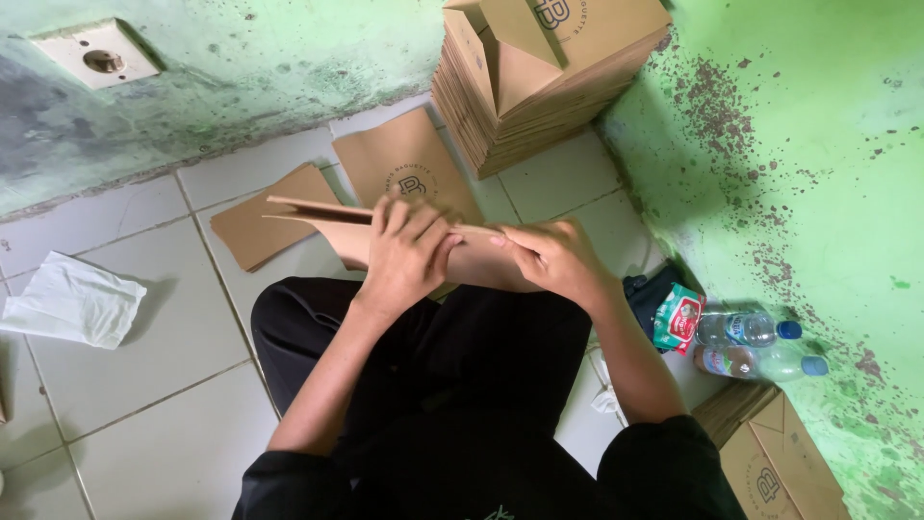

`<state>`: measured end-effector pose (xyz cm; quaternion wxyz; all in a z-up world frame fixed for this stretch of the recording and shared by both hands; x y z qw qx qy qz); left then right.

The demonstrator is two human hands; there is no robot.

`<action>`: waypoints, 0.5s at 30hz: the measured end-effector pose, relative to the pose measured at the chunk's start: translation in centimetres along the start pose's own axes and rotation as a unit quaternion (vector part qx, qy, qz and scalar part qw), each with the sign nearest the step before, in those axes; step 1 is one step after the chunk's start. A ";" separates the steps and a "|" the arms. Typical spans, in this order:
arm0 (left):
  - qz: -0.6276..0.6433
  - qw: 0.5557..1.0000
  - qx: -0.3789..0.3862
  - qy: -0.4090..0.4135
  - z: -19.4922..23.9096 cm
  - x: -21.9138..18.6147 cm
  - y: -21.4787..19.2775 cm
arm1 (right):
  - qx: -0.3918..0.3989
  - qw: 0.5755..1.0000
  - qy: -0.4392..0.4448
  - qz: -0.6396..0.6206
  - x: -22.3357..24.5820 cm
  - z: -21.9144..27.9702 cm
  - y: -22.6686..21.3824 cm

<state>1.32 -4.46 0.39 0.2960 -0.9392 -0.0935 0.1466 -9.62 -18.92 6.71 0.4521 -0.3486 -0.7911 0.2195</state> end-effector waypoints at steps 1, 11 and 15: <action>0.000 1.000 0.000 0.000 0.3 -0.1 0.5 | 0.000 1.000 0.000 0.000 -0.5 0.2 0.2; 0.446 0.842 0.012 -0.303 4.3 2.4 3.8 | -0.138 0.947 -0.186 0.221 0.8 1.7 6.9; 0.438 0.820 -0.020 -0.368 12.4 8.4 10.3 | -0.030 0.975 -0.140 0.170 0.6 1.6 8.5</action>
Point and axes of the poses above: each hand's wrist, its own z-axis away from the middle knuckle, its own y-axis out of the palm, x = y × z, the point moved 5 cm from there along -z, towards the middle knuckle, and after that the axes turned 10 degrees about -z, right-handed, at the moved point
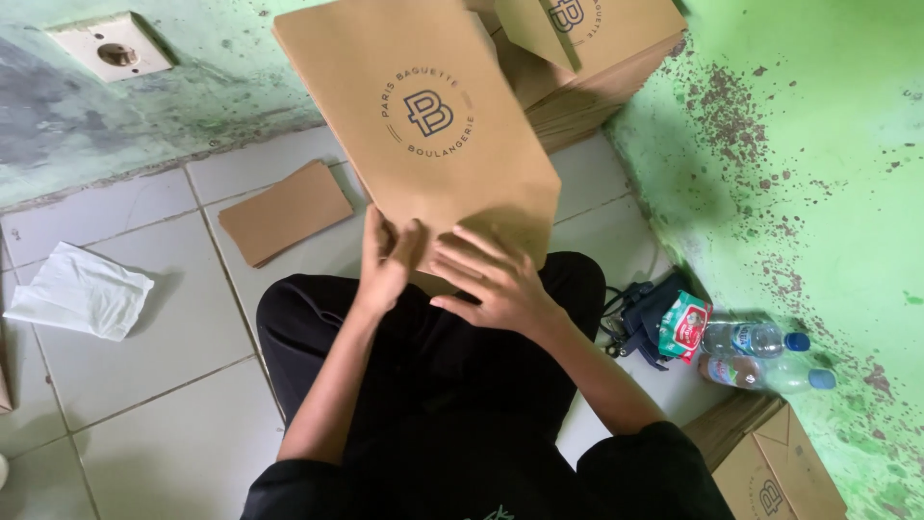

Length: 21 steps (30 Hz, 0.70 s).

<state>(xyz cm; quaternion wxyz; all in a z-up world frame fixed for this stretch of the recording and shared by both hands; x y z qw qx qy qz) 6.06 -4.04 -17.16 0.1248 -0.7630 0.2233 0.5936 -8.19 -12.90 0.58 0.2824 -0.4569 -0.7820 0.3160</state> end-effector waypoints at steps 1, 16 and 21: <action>-0.001 1.000 0.000 -0.001 -0.4 -2.6 -0.7 | 0.000 1.000 0.001 -0.001 -0.7 0.1 -0.1; -0.041 0.991 0.040 -0.117 -0.8 -7.9 -1.8 | -0.218 0.824 0.343 -0.395 -9.3 5.2 0.7; -0.111 0.979 -0.004 -0.168 0.3 -10.2 0.0 | -0.262 0.948 0.164 -0.076 -5.3 5.4 1.9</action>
Point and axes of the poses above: each hand's wrist, its own z-axis away from the middle knuckle, its own y-axis out of the palm, x = y × z, the point moved 5 cm from there along -z, towards the middle knuckle, and after that the axes turned 10 degrees about -z, right-handed, at the moved point
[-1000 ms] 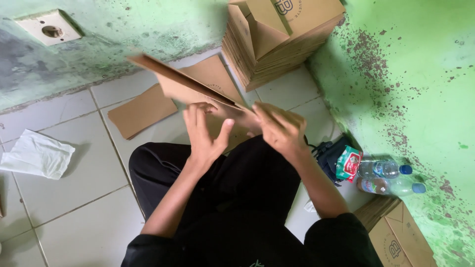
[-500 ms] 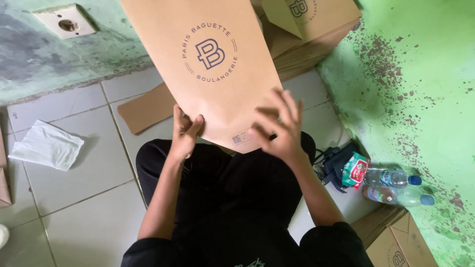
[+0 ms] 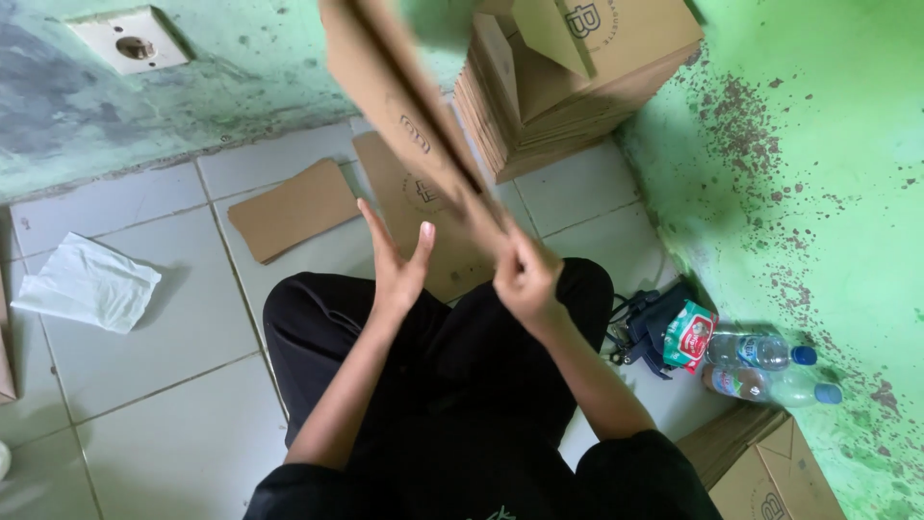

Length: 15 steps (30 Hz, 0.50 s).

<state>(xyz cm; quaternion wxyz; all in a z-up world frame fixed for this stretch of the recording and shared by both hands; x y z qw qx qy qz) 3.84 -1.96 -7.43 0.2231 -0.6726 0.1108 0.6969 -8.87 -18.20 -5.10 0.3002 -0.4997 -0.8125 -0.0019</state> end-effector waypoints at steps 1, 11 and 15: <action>0.000 1.000 0.000 -0.002 0.1 0.3 0.0 | 0.001 1.000 0.002 0.000 1.2 -0.6 0.9; 0.182 0.978 0.057 0.081 -2.1 5.1 -1.2 | 0.220 0.970 -0.098 0.007 5.5 -1.8 3.0; 0.263 0.960 0.090 0.025 -2.3 4.4 -3.6 | 0.123 0.991 -0.028 -0.033 -0.2 -3.2 0.1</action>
Point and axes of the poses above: each hand's wrist, its own z-axis away from the middle knuckle, its own y-axis out of the palm, x = y × z, the point moved 5 cm from there along -z, towards the middle knuckle, and after that the axes turned 10 degrees about -z, right-handed, at the moved point
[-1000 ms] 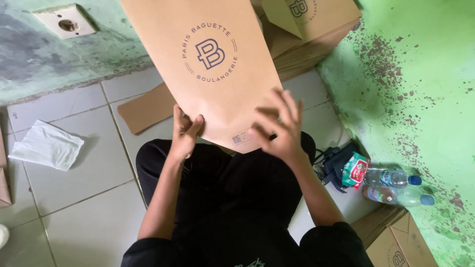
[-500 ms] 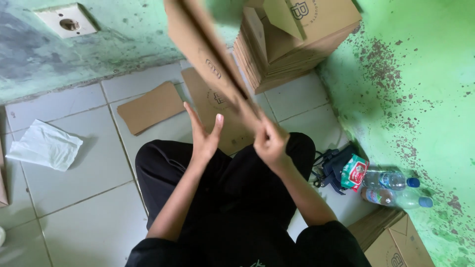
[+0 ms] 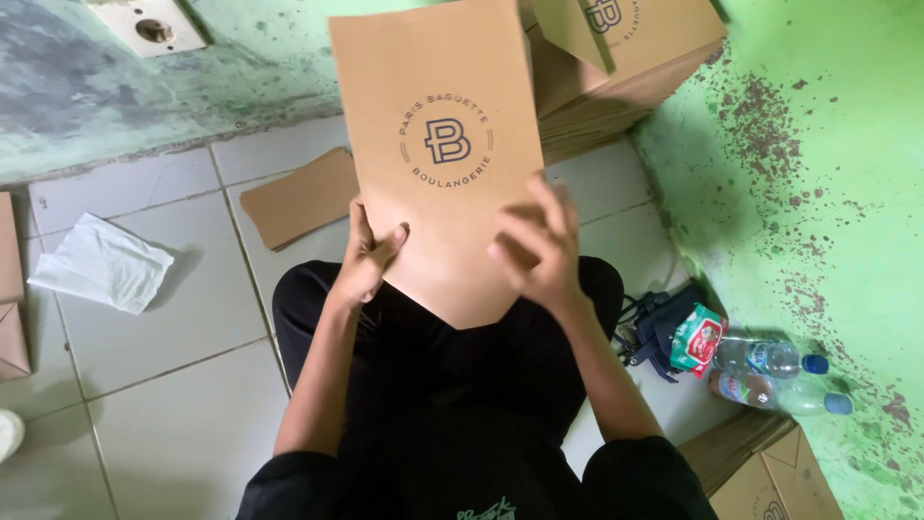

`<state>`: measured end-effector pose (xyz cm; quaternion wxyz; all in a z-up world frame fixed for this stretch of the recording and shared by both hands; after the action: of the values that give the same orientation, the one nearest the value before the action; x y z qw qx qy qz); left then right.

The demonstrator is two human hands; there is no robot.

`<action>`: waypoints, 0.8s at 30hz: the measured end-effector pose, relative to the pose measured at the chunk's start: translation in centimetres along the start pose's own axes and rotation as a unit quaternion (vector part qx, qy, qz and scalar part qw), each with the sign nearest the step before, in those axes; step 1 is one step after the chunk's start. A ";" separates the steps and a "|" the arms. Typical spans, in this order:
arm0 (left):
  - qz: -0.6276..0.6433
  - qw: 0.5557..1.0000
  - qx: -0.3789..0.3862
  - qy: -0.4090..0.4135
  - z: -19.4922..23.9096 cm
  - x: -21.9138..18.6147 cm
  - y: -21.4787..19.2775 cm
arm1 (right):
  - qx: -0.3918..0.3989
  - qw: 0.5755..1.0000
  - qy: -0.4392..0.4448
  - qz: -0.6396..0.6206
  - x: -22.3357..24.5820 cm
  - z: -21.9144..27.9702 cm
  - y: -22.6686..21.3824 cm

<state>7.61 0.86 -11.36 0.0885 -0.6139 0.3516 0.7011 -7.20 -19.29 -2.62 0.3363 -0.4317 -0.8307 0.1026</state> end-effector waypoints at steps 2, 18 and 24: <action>-0.011 1.000 -0.024 0.016 -1.4 2.3 -1.5 | 0.012 0.980 0.181 -0.082 -2.3 0.1 -0.6; 0.012 0.990 0.137 0.007 -2.0 11.0 -9.1 | 0.187 0.802 0.399 -0.403 -12.5 6.4 3.0; -0.093 0.984 0.129 0.076 -2.9 10.9 -9.9 | 0.180 0.825 0.389 -0.369 -13.9 7.6 3.1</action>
<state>12.92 3.05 -25.18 0.2054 -0.6789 0.3862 0.5897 -4.58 -27.45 -16.31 0.7157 -0.0293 -0.6954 -0.0579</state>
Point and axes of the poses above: each hand's wrist, its own z-axis away from the middle knuckle, its own y-axis out of the palm, x = y × z, the point moved 5 cm from there along -z, towards the middle knuckle, and after that the axes turned 10 degrees about -z, right-handed, at the moved point
